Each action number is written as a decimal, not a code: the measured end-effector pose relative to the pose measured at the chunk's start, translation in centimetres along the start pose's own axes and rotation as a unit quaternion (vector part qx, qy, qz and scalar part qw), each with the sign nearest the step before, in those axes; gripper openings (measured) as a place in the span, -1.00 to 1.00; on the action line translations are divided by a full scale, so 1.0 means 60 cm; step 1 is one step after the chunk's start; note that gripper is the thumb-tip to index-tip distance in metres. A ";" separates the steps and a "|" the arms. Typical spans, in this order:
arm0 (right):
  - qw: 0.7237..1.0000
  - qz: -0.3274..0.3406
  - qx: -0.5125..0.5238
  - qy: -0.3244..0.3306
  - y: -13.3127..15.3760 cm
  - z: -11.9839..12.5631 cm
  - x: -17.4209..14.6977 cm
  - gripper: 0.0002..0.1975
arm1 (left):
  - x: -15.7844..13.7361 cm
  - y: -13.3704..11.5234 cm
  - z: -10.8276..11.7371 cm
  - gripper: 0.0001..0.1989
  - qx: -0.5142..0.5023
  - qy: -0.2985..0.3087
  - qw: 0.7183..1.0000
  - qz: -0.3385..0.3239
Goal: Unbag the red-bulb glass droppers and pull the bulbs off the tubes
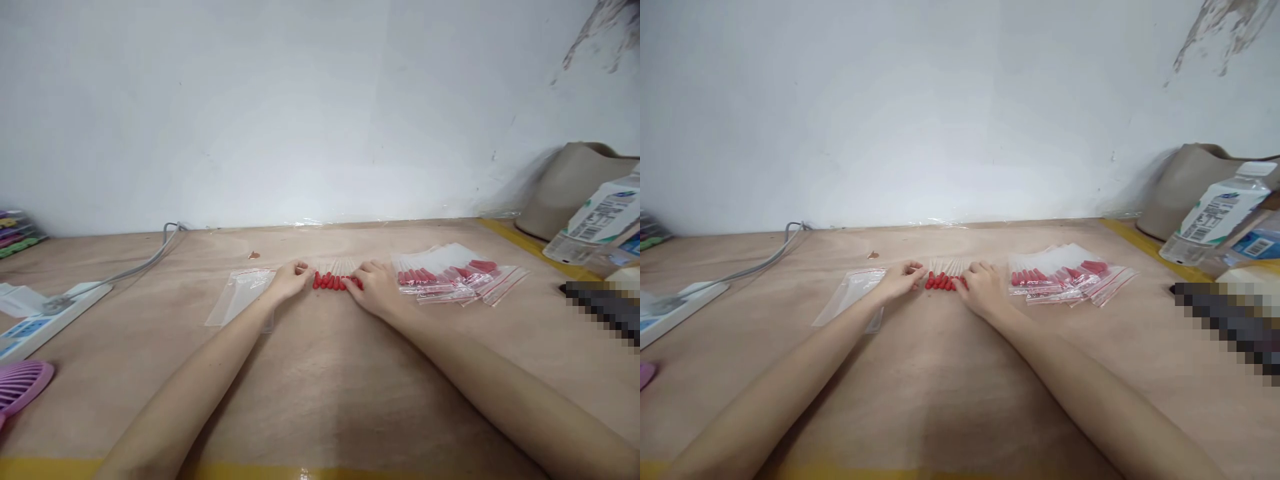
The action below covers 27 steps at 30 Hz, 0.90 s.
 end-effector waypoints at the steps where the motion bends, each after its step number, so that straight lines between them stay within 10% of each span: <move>1: 1.000 0.004 -0.008 -0.002 -0.017 0.006 -0.011 -0.69 | 0.003 0.000 -0.003 -0.57 -0.002 0.003 1.000 0.011; 14: 0.996 -0.048 -0.075 0.007 -0.136 0.063 -0.096 -0.68 | 0.011 -0.031 -0.015 -0.92 -0.056 0.062 0.990 0.111; 27: 0.986 0.054 -0.113 0.107 -0.181 0.084 -0.102 -0.52 | -0.005 -0.022 0.006 -0.83 0.020 -0.003 0.999 0.047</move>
Point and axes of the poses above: each hand's wrist, its own x-axis towards the middle knuckle, its own z-axis out of the back of the hand, y = z × x, the point moved 4 cm from there along x, towards the middle knuckle
